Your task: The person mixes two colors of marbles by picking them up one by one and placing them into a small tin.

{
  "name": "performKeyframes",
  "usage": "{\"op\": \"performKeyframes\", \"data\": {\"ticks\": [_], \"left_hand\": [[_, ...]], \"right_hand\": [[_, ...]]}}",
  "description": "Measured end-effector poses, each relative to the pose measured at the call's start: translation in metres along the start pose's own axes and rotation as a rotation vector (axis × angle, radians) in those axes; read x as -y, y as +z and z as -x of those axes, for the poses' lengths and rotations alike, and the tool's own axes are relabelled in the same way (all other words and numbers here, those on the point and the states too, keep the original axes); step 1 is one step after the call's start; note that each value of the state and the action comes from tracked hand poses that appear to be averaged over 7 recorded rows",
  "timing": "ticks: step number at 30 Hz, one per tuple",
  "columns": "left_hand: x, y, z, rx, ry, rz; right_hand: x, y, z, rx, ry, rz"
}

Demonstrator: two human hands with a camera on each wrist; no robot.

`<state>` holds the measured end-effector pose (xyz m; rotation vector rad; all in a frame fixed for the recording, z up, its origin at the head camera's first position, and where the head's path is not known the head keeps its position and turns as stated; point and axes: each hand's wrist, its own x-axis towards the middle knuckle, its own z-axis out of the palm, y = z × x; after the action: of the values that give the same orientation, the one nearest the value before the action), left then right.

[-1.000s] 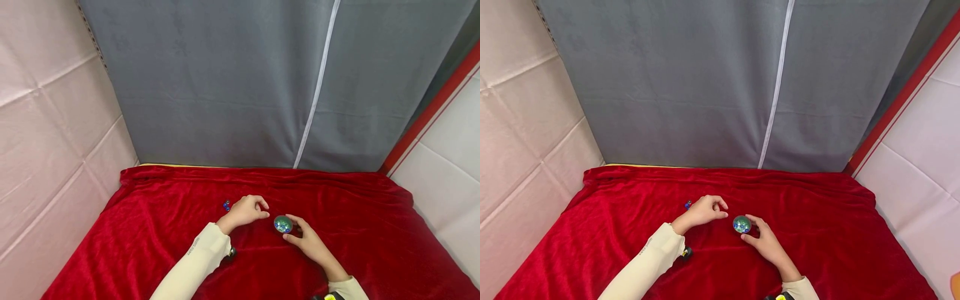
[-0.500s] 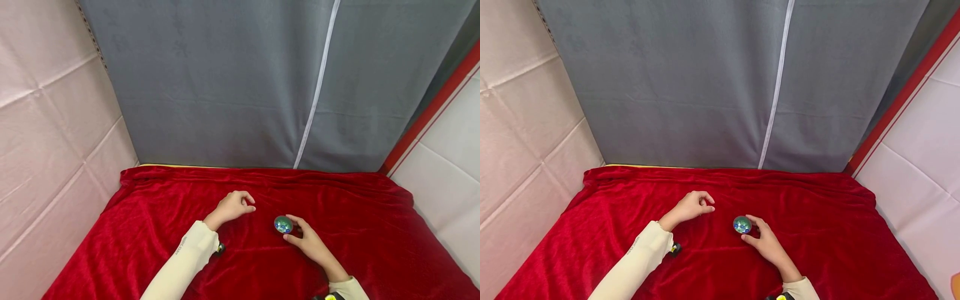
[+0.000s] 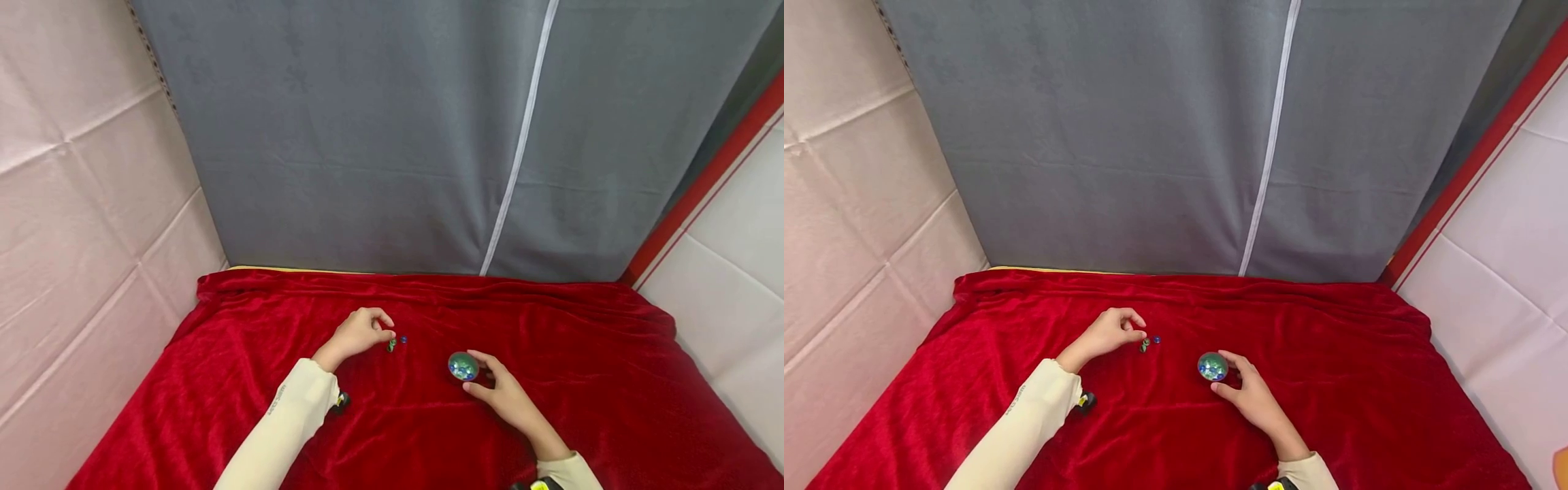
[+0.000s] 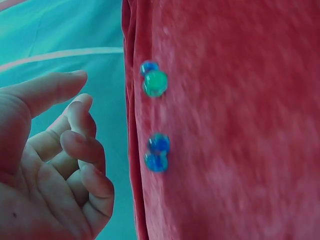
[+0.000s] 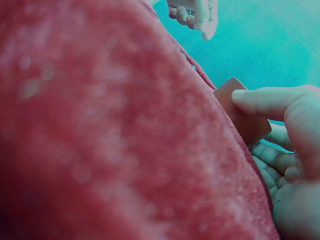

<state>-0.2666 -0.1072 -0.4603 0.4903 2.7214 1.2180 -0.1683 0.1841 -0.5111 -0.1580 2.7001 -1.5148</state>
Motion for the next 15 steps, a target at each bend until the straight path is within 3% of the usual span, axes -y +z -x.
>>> {"op": "performKeyframes", "data": {"ticks": [15], "left_hand": [[0.026, -0.014, 0.006, -0.039, -0.070, -0.025]], "right_hand": [[-0.001, 0.000, 0.001, 0.002, -0.011, -0.002]]}}
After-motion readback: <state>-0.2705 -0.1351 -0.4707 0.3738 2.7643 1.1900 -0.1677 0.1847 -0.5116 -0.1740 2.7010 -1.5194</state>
